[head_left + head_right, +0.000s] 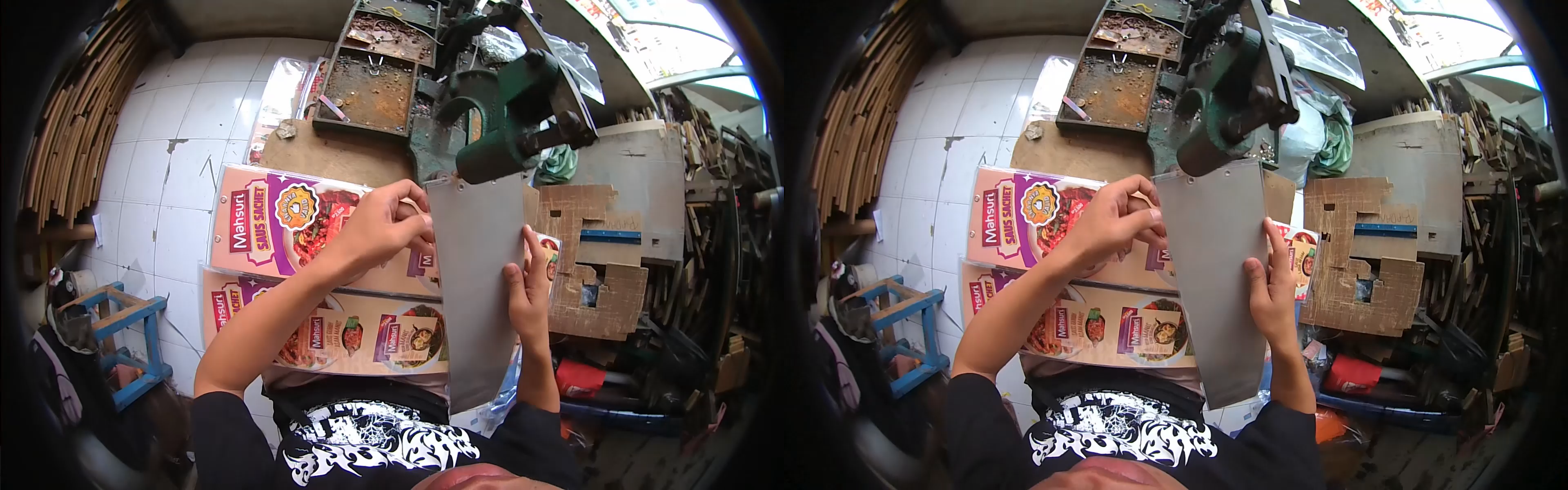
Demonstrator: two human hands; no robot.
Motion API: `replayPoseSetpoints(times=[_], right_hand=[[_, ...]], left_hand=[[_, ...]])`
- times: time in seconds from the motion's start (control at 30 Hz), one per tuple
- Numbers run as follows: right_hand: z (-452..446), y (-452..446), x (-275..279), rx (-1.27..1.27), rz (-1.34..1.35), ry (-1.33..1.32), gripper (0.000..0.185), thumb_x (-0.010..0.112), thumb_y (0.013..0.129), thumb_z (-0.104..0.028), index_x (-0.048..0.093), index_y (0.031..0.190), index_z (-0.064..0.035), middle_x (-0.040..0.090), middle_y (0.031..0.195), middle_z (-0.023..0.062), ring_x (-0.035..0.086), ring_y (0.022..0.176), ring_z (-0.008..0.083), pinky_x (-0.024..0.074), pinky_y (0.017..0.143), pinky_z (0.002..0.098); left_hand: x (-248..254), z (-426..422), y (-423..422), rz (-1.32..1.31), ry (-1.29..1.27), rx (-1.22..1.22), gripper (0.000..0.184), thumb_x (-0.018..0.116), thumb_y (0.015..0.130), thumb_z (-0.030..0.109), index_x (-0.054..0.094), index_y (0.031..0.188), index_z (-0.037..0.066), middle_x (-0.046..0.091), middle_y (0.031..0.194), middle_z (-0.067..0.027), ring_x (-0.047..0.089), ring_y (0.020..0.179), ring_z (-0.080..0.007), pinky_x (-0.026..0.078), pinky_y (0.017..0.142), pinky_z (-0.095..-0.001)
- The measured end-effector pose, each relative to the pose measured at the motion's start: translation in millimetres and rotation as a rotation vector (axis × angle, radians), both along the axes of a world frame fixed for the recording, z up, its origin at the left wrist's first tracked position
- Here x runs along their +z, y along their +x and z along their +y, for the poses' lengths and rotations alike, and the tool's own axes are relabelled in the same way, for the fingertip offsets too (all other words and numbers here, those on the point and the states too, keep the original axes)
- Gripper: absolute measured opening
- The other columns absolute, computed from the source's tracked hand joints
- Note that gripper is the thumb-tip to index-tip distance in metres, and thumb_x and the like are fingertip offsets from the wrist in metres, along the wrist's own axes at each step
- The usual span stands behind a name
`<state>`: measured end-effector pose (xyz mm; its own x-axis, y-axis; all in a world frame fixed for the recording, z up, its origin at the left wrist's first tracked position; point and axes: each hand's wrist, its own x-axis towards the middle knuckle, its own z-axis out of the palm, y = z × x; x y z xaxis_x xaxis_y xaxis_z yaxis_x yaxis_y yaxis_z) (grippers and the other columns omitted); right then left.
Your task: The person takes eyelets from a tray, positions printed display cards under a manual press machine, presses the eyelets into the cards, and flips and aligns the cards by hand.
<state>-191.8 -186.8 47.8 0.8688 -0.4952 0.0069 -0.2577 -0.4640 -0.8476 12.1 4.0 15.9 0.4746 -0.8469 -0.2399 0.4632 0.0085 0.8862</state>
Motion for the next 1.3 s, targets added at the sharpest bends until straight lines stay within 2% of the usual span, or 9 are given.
replayPoseSetpoints(times=[0.23,0.37,0.57,0.93,1.03,1.1,1.17,1.2,1.3], right_hand=[[-21,-43,17,-0.038,-0.044,0.100,0.041,0.039,0.104,-0.021,0.045,0.135,0.0050,0.062,0.113,0.0170,0.057,0.107,0.0190,0.0423,0.095,0.0290],[-39,-56,9,0.561,-0.233,1.384,0.059,0.048,0.097,-0.044,0.045,0.130,0.0044,0.046,0.077,0.0036,0.050,0.052,0.0139,0.0404,0.055,0.0315],[-2,-62,-9,0.728,0.030,1.926,0.064,0.060,0.084,-0.055,0.049,0.121,-0.0036,0.044,0.077,0.0003,0.050,0.057,0.0154,0.0398,0.064,0.0323],[58,-41,-24,0.950,0.092,2.118,0.080,0.062,0.078,-0.064,0.046,0.124,0.0007,0.039,0.077,0.0021,0.046,0.055,0.0146,0.0354,0.059,0.0300],[80,-30,-24,0.929,0.279,2.241,0.082,0.060,0.080,-0.065,0.046,0.124,0.0022,0.043,0.078,0.0052,0.048,0.057,0.0165,0.0355,0.059,0.0307],[108,-20,-43,1.262,0.276,2.261,0.080,0.049,0.084,-0.068,0.052,0.115,0.0060,0.043,0.074,0.0043,0.046,0.054,0.0160,0.0322,0.054,0.0300],[117,-33,-58,1.182,0.341,2.511,0.080,0.053,0.090,-0.057,0.042,0.135,0.0078,0.059,0.095,0.0153,0.060,0.076,0.0260,0.0450,0.067,0.0389],[106,-47,-51,0.948,0.395,2.131,0.076,0.049,0.093,-0.055,0.042,0.136,0.0076,0.060,0.105,0.0171,0.062,0.085,0.0281,0.0476,0.077,0.0413],[56,-67,-29,0.896,0.248,0.986,0.075,0.043,0.097,-0.057,0.046,0.135,0.0083,0.059,0.122,0.0227,0.064,0.104,0.0318,0.0480,0.096,0.0423]], left_hand=[[5,-2,-6,0.010,-0.007,0.017,0.021,0.046,0.092,0.006,0.050,0.110,-0.003,0.068,0.088,-0.0201,0.072,0.079,-0.0217,0.049,0.050,-0.0223],[-2,-6,-5,-0.012,-0.033,0.015,0.017,0.047,0.097,0.007,0.049,0.110,-0.004,0.067,0.089,-0.0205,0.072,0.076,-0.0220,0.059,0.072,-0.0287],[-5,-9,-10,-0.099,-0.014,0.003,0.018,0.048,0.098,0.009,0.050,0.110,-0.004,0.067,0.089,-0.0182,0.071,0.077,-0.0206,0.058,0.070,-0.0272],[52,35,-76,-0.086,-0.308,-0.184,0.059,0.064,0.094,0.031,0.039,0.136,-0.003,0.062,0.112,-0.0186,0.069,0.094,-0.0252,0.056,0.085,-0.0338],[55,58,-90,-0.325,-0.265,-0.135,0.037,0.068,0.093,0.019,0.056,0.116,-0.006,0.064,0.101,-0.0116,0.065,0.089,-0.0153,0.052,0.078,-0.0274],[59,72,-99,-0.324,-0.247,-0.115,0.022,0.069,0.089,0.007,0.064,0.103,-0.010,0.067,0.106,-0.0109,0.059,0.096,-0.0104,0.050,0.079,-0.0283],[56,94,-105,-0.494,-0.322,-0.059,0.020,0.071,0.084,0.002,0.066,0.099,-0.011,0.067,0.115,-0.0151,0.060,0.102,-0.0145,0.049,0.085,-0.0313],[67,109,-117,-0.187,-0.180,0.025,0.013,0.073,0.079,-0.002,0.070,0.088,-0.011,0.065,0.121,-0.0196,0.062,0.107,-0.0226,0.048,0.092,-0.0352],[45,151,-121,-0.126,-0.299,0.247,0.013,0.074,0.078,-0.001,0.071,0.088,-0.010,0.063,0.124,-0.0224,0.062,0.111,-0.0293,0.046,0.096,-0.0387]])
